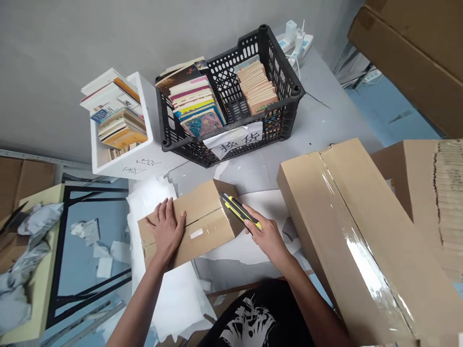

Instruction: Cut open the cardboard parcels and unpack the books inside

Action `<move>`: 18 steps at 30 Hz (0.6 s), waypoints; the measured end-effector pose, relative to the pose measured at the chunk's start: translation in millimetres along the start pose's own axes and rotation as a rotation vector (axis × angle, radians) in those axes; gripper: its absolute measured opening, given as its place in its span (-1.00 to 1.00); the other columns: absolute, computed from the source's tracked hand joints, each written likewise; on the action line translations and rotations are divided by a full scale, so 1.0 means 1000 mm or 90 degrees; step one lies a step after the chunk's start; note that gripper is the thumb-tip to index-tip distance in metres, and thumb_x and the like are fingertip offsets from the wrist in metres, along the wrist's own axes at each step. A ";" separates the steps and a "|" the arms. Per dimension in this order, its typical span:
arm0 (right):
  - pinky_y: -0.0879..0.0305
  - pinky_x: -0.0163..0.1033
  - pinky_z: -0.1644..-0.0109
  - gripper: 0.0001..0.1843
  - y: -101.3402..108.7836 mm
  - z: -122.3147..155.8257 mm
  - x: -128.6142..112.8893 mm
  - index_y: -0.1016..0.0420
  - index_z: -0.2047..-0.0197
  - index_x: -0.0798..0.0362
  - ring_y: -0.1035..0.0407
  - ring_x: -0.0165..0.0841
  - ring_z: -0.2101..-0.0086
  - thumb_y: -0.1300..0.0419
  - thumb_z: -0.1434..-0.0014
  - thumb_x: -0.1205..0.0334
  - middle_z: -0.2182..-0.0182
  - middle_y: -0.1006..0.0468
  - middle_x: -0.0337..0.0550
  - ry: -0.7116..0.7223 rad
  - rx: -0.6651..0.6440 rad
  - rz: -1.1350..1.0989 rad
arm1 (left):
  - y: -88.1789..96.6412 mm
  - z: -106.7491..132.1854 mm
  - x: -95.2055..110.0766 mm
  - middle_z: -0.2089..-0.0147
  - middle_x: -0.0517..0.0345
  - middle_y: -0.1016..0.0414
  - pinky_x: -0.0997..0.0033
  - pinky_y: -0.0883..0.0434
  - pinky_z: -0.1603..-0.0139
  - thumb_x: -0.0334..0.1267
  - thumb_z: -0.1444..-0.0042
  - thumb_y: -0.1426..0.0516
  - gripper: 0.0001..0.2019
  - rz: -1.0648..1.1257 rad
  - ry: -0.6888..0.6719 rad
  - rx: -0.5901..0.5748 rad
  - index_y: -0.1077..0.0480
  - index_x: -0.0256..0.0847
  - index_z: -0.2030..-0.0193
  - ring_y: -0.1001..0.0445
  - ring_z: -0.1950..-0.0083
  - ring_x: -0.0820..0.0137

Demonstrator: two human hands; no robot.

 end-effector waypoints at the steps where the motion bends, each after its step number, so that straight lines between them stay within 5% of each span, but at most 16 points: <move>1: -0.11 -0.39 0.62 -0.44 0.000 0.000 0.000 -0.32 -0.24 -0.06 -0.04 -0.54 0.68 -0.06 -0.20 0.02 0.55 -0.38 -0.33 -0.004 -0.007 -0.001 | 0.000 0.000 0.000 -0.38 -0.14 -0.11 -0.25 0.30 -0.35 0.00 -0.27 0.17 -0.40 -0.002 0.002 0.000 0.01 -0.22 -0.38 0.03 -0.41 0.11; 8: -0.12 -0.41 0.58 -0.48 0.001 0.006 -0.007 -0.32 -0.25 -0.10 -0.10 -0.51 0.65 -0.02 -0.23 0.06 0.54 -0.42 -0.30 0.059 0.018 0.127 | 0.000 0.000 0.002 -0.38 -0.14 -0.09 -0.26 0.30 -0.35 -0.01 -0.28 0.18 -0.40 -0.006 0.013 -0.004 0.04 -0.22 -0.39 0.03 -0.41 0.08; 18: -0.13 -0.41 0.60 -0.47 -0.002 0.008 -0.006 -0.31 -0.26 -0.06 -0.11 -0.50 0.67 0.00 -0.24 0.07 0.55 -0.42 -0.29 0.056 0.018 0.129 | -0.001 0.000 0.002 -0.39 -0.13 -0.08 -0.30 0.29 -0.33 0.01 -0.28 0.18 -0.40 -0.004 0.009 0.000 0.04 -0.20 -0.39 0.04 -0.41 0.09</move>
Point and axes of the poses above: each hand's wrist, its own z-axis away from the middle knuckle, its own y-axis out of the back of the hand, x = y × z, the point moved 6 cm from there along -z, towards the middle knuckle
